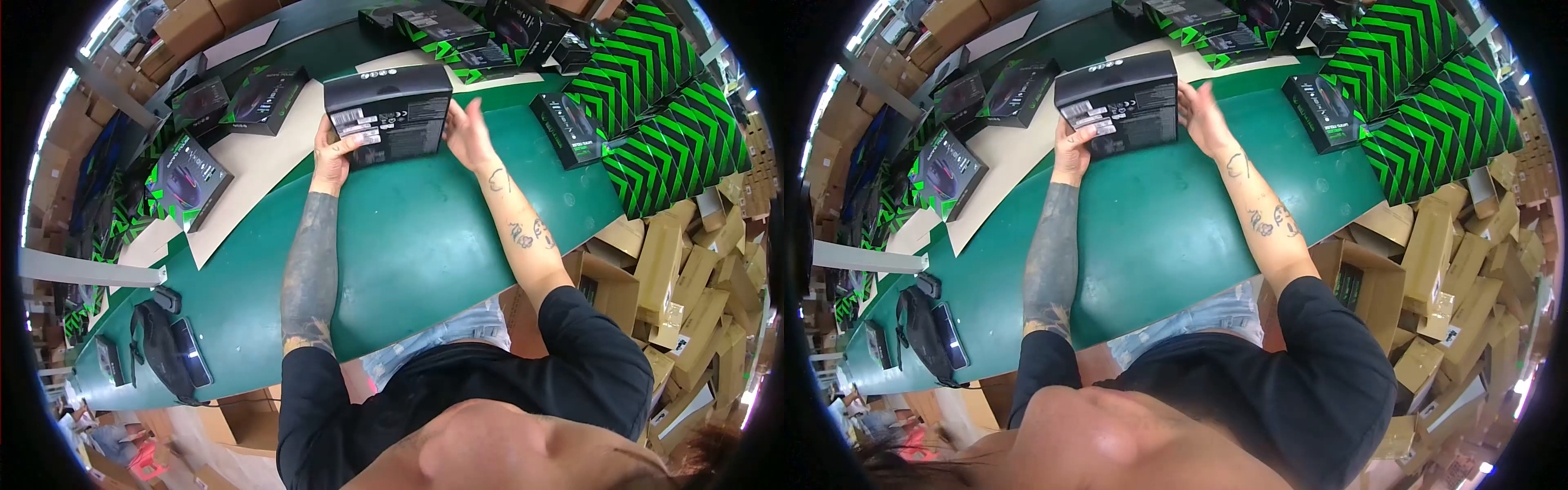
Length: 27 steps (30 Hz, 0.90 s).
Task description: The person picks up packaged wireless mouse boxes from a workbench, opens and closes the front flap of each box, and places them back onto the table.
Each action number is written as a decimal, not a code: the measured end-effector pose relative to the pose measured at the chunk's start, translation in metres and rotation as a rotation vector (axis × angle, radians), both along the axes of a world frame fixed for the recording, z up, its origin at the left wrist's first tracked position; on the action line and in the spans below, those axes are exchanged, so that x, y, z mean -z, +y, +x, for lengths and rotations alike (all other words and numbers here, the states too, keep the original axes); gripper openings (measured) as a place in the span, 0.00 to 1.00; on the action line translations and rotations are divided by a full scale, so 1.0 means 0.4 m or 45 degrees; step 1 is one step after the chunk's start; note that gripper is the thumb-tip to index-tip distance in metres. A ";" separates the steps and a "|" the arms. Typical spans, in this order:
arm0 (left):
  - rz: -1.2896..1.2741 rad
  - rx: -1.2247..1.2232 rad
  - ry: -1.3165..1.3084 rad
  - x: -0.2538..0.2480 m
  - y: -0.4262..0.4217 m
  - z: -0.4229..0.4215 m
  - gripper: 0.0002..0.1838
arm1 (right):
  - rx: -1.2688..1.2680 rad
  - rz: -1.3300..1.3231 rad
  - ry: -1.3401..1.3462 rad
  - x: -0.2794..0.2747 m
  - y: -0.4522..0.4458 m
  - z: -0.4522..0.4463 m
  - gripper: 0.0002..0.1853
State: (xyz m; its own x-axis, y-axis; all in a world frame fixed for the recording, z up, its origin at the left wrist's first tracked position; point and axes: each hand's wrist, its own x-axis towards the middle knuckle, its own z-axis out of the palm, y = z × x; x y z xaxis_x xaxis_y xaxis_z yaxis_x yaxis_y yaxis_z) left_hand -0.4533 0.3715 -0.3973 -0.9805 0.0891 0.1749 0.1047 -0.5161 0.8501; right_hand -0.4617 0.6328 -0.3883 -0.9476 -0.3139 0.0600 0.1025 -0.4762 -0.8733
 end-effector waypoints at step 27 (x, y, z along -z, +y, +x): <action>-0.131 0.151 -0.243 0.010 0.072 0.012 0.35 | 0.476 0.814 0.563 -0.049 -0.052 0.039 0.13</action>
State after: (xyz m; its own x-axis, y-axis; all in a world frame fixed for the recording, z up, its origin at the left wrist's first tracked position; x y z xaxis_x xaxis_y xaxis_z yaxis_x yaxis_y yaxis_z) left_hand -0.4486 0.4004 -0.4013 -0.9766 0.2132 -0.0284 -0.1189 -0.4252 0.8973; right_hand -0.4461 0.6120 -0.3686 -0.9267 -0.0851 0.3660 -0.3757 0.1855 -0.9080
